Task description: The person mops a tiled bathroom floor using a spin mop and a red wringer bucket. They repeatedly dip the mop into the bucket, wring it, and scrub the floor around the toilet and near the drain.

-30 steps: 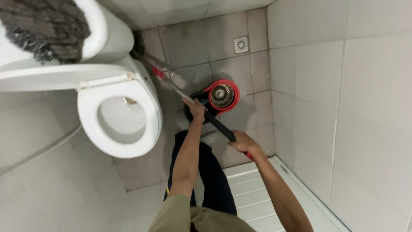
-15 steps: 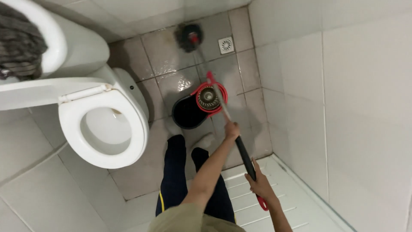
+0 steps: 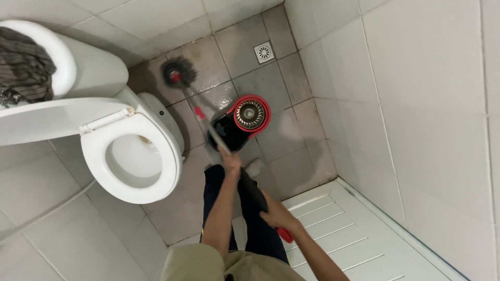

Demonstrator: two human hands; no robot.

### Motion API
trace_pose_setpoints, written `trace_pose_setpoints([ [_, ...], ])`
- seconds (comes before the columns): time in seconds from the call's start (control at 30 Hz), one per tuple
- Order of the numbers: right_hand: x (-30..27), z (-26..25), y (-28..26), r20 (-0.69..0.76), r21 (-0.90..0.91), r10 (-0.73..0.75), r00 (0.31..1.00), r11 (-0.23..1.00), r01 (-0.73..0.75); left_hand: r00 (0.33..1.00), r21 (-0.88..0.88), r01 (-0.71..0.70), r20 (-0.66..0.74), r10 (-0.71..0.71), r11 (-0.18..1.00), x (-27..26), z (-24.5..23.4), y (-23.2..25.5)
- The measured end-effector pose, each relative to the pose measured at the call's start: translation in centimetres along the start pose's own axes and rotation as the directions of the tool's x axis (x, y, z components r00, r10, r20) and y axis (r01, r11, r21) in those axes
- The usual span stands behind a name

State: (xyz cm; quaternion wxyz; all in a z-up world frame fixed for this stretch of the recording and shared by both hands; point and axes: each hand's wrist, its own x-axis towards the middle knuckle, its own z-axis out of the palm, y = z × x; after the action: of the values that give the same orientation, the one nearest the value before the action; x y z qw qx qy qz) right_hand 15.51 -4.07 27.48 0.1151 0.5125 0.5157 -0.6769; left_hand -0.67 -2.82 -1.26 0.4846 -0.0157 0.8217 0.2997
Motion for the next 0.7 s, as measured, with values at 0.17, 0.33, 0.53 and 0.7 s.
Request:
trace_pose_setpoints([
  [0.17, 0.4, 0.0, 2.2, 0.089, 0.219, 0.275, 0.957, 0.932, -0.288, 0.996, 0.152, -0.088, 0.004, 0.088, 0.984, 0.0, -0.3, 0.2],
  [0.33, -4.1, -3.8, 5.1, -0.108, 0.292, 0.348, 0.931, 0.907, -0.305, 0.968, 0.224, -0.209, 0.184, 0.169, 0.952, -4.8, 10.8, -2.1],
  [0.53, -3.6, -7.0, 5.0, -0.235, 0.236, 0.438, 0.867, 0.892, -0.387, 0.874, 0.282, -0.107, 0.484, -0.045, 0.953, -10.1, 17.4, 6.4],
  [0.7, -2.8, -3.0, 3.9, -0.213, 0.117, 0.378, 0.901, 0.925, -0.361, 0.889, 0.192, -0.102, 0.458, 0.003, 0.976, -7.9, 11.4, 5.5],
])
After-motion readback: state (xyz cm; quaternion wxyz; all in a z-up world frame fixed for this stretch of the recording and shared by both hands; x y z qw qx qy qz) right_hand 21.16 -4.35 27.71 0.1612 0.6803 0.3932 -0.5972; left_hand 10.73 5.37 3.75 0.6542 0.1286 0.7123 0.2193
